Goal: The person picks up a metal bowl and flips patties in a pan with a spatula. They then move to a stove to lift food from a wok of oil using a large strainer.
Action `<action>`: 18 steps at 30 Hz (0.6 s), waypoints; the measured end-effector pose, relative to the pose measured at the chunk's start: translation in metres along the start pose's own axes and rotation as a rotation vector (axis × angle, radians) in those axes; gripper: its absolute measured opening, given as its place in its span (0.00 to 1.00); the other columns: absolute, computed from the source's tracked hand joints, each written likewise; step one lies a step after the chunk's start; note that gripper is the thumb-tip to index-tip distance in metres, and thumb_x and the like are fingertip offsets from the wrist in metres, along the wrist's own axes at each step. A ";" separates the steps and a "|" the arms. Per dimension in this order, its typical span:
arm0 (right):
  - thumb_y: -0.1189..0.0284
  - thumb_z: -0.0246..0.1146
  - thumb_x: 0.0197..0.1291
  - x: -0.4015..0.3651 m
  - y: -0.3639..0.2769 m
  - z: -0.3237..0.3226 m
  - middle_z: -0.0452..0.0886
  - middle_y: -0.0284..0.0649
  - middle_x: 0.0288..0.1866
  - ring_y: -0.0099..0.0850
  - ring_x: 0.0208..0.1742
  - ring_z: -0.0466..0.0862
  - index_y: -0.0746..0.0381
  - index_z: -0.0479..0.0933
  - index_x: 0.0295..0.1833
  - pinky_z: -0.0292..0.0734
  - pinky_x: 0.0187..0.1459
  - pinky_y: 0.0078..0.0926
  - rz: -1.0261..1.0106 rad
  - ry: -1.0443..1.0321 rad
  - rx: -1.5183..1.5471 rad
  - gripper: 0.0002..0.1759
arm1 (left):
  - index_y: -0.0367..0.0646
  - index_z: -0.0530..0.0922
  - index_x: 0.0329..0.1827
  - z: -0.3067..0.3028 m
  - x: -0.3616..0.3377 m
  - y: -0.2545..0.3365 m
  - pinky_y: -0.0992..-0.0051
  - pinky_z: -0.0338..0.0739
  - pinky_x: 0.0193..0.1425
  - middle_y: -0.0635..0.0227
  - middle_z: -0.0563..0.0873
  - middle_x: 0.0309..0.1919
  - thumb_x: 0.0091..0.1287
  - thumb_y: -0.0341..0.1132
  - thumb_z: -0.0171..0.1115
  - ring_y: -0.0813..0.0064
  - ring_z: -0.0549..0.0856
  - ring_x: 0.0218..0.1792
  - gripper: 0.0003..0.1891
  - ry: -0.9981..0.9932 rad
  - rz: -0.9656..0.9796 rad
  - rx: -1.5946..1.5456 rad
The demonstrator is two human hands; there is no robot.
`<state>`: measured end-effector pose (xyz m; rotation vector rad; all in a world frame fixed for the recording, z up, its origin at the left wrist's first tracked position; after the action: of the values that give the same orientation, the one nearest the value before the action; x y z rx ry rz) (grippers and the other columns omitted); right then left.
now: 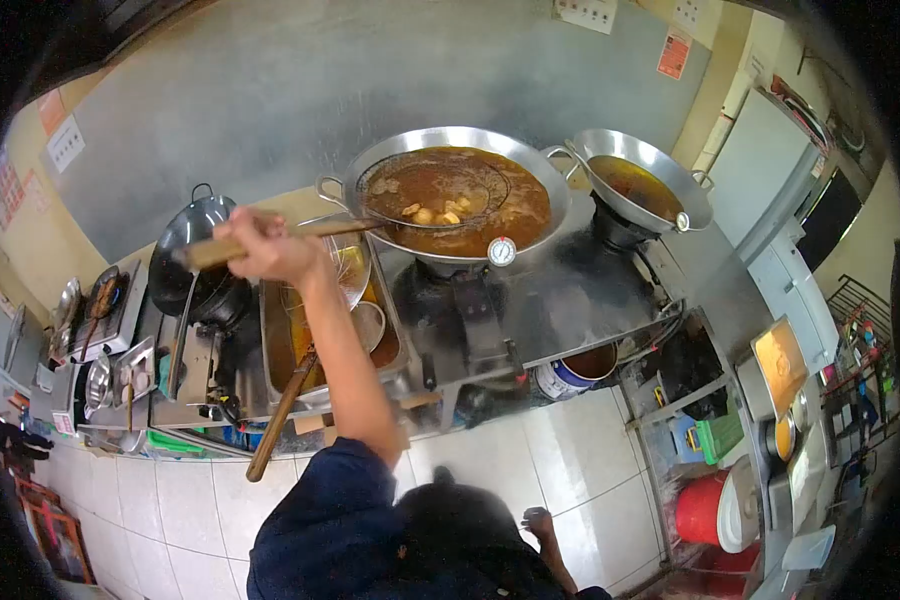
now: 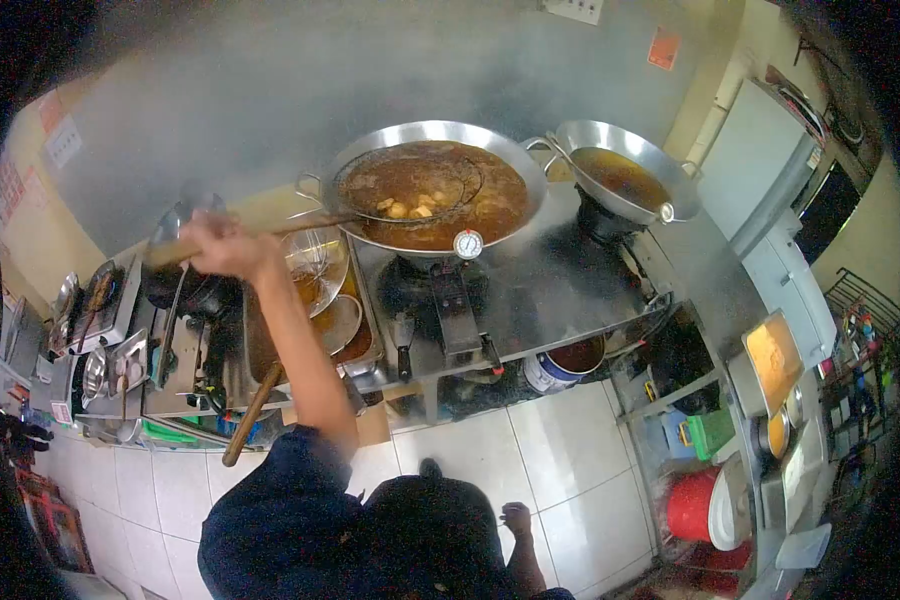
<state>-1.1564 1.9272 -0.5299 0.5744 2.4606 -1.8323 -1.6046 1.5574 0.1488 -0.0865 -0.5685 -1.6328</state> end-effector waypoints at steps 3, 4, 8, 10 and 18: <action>0.75 0.62 0.56 0.011 -0.023 -0.034 0.81 0.45 0.30 0.35 0.28 0.84 0.66 0.73 0.47 0.79 0.23 0.28 0.551 0.094 0.550 0.13 | 0.51 0.58 0.22 -0.026 -0.001 0.009 0.85 0.52 0.17 0.79 0.58 0.11 0.63 0.33 0.53 0.88 0.58 0.13 0.14 0.012 -0.080 -0.140; 0.73 0.63 0.56 0.014 -0.043 -0.037 0.81 0.45 0.29 0.34 0.28 0.84 0.68 0.74 0.46 0.79 0.23 0.29 0.572 0.177 0.345 0.14 | 0.51 0.57 0.23 -0.028 -0.001 0.012 0.85 0.50 0.18 0.80 0.57 0.11 0.64 0.34 0.52 0.88 0.57 0.12 0.14 0.044 -0.043 -0.100; 0.71 0.67 0.51 0.039 -0.046 -0.059 0.83 0.39 0.31 0.29 0.30 0.85 0.63 0.79 0.38 0.81 0.27 0.28 0.500 -0.020 0.060 0.10 | 0.51 0.56 0.22 -0.035 0.002 0.011 0.85 0.49 0.18 0.79 0.56 0.11 0.64 0.34 0.50 0.88 0.56 0.13 0.14 -0.019 -0.032 -0.142; 0.74 0.72 0.43 0.058 0.013 -0.070 0.84 0.35 0.33 0.24 0.35 0.84 0.60 0.81 0.39 0.83 0.33 0.28 0.201 -0.161 -0.212 0.14 | 0.51 0.56 0.22 -0.035 0.005 0.002 0.85 0.49 0.17 0.79 0.55 0.11 0.63 0.34 0.51 0.88 0.56 0.13 0.14 -0.133 -0.029 -0.188; 0.75 0.60 0.59 0.145 -0.040 -0.088 0.81 0.43 0.29 0.36 0.26 0.83 0.64 0.75 0.42 0.77 0.22 0.29 0.387 -0.141 0.342 0.07 | 0.51 0.55 0.23 -0.030 -0.021 0.018 0.85 0.48 0.16 0.79 0.56 0.12 0.62 0.34 0.52 0.88 0.54 0.12 0.15 -0.069 0.068 -0.158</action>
<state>-1.2860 2.0399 -0.4990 0.8331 1.7995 -2.0453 -1.5757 1.5635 0.1203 -0.2766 -0.4834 -1.6117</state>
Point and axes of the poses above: each hand's wrist, its own x-axis towards the middle knuckle, its own z-axis out of the palm, y = z × x, the point moved 2 cm from there along x, towards the middle knuckle
